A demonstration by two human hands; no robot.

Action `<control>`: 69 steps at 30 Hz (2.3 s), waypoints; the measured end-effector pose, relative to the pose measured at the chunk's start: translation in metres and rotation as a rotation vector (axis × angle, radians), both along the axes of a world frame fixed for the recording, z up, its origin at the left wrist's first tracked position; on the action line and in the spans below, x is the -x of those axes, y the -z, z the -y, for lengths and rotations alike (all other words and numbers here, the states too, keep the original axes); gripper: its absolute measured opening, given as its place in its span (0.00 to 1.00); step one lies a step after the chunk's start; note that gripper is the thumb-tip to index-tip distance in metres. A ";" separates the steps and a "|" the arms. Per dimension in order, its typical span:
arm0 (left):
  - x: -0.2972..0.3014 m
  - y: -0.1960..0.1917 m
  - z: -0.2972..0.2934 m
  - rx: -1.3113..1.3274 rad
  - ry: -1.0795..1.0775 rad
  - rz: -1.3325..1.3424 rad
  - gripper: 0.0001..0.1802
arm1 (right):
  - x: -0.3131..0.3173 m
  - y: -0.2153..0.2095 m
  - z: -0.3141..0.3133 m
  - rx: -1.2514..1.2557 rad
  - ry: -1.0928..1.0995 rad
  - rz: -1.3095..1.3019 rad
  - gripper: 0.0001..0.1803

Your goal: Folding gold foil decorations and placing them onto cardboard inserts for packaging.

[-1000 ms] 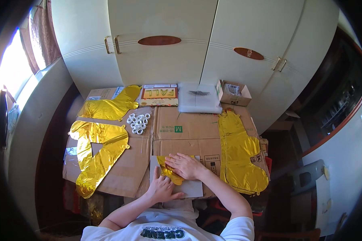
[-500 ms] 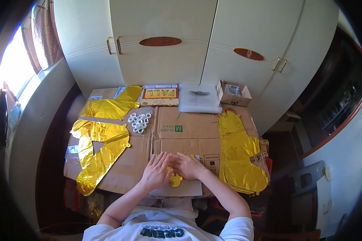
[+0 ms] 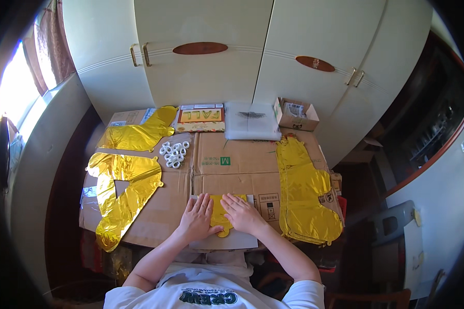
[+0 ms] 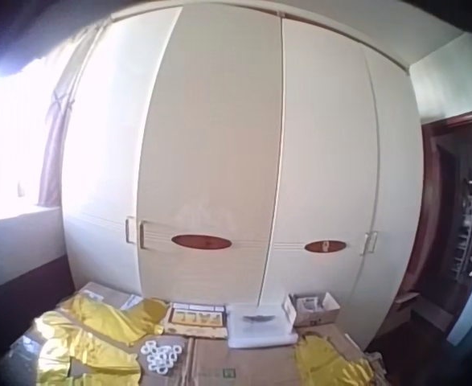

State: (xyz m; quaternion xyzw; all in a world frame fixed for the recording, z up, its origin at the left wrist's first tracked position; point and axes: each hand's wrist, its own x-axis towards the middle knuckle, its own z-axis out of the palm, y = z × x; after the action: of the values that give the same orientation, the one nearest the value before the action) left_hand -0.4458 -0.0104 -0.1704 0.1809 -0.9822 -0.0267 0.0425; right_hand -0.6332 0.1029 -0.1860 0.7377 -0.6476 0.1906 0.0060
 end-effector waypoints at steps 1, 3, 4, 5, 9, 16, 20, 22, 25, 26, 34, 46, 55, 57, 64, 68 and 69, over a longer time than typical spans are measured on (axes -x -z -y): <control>0.000 0.000 0.001 -0.001 0.003 -0.023 0.55 | -0.002 -0.001 -0.002 0.000 0.034 -0.015 0.27; -0.001 0.002 0.001 0.016 0.005 -0.021 0.56 | -0.007 -0.003 -0.005 0.001 0.100 -0.045 0.26; 0.000 0.002 0.001 0.025 0.004 -0.020 0.56 | -0.008 -0.005 -0.007 0.009 0.126 -0.059 0.26; 0.001 0.000 0.001 0.028 0.005 -0.001 0.56 | -0.009 -0.007 -0.009 0.017 0.152 -0.073 0.25; 0.003 -0.006 0.000 0.038 -0.006 0.082 0.57 | -0.015 -0.013 -0.012 0.040 0.240 -0.161 0.23; 0.017 -0.026 0.006 0.003 0.020 0.058 0.45 | -0.018 -0.010 -0.014 0.127 0.259 -0.181 0.22; 0.042 -0.005 0.020 -0.110 0.168 -0.283 0.31 | -0.018 -0.006 -0.014 0.141 0.269 -0.176 0.20; 0.045 0.001 0.026 -0.157 0.234 -0.269 0.32 | -0.017 -0.005 -0.014 0.142 0.275 -0.194 0.19; 0.042 0.004 0.030 -0.152 0.283 -0.222 0.34 | -0.019 -0.006 -0.014 0.172 0.288 -0.210 0.19; 0.040 0.004 0.030 -0.137 0.290 -0.198 0.35 | -0.020 -0.007 -0.014 0.184 0.294 -0.198 0.19; 0.040 0.006 0.032 -0.082 0.304 -0.154 0.35 | 0.001 -0.033 -0.044 -0.224 0.027 -0.054 0.54; 0.041 0.006 0.034 -0.053 0.317 -0.132 0.37 | 0.002 -0.047 -0.061 -0.445 -0.055 -0.152 0.60; 0.040 0.006 0.032 -0.063 0.318 -0.114 0.37 | 0.004 -0.040 -0.063 -0.435 -0.050 -0.120 0.57; 0.040 0.008 0.032 -0.052 0.314 -0.107 0.37 | 0.003 -0.042 -0.062 -0.451 -0.045 -0.126 0.57; 0.040 0.005 0.031 -0.063 0.293 -0.077 0.37 | 0.003 -0.033 -0.035 -0.178 0.124 -0.064 0.39; 0.042 0.006 0.031 -0.087 0.286 -0.081 0.38 | -0.002 -0.005 -0.016 0.024 0.245 -0.080 0.29; 0.042 0.005 0.031 -0.088 0.288 -0.073 0.38 | -0.002 0.001 -0.015 0.043 0.257 -0.088 0.28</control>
State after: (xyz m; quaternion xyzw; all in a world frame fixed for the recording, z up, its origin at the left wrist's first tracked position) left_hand -0.4882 -0.0410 -0.1759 0.0387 -0.9937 -0.0822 0.0660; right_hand -0.6310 0.1180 -0.1871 0.6561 -0.7316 0.1697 0.0746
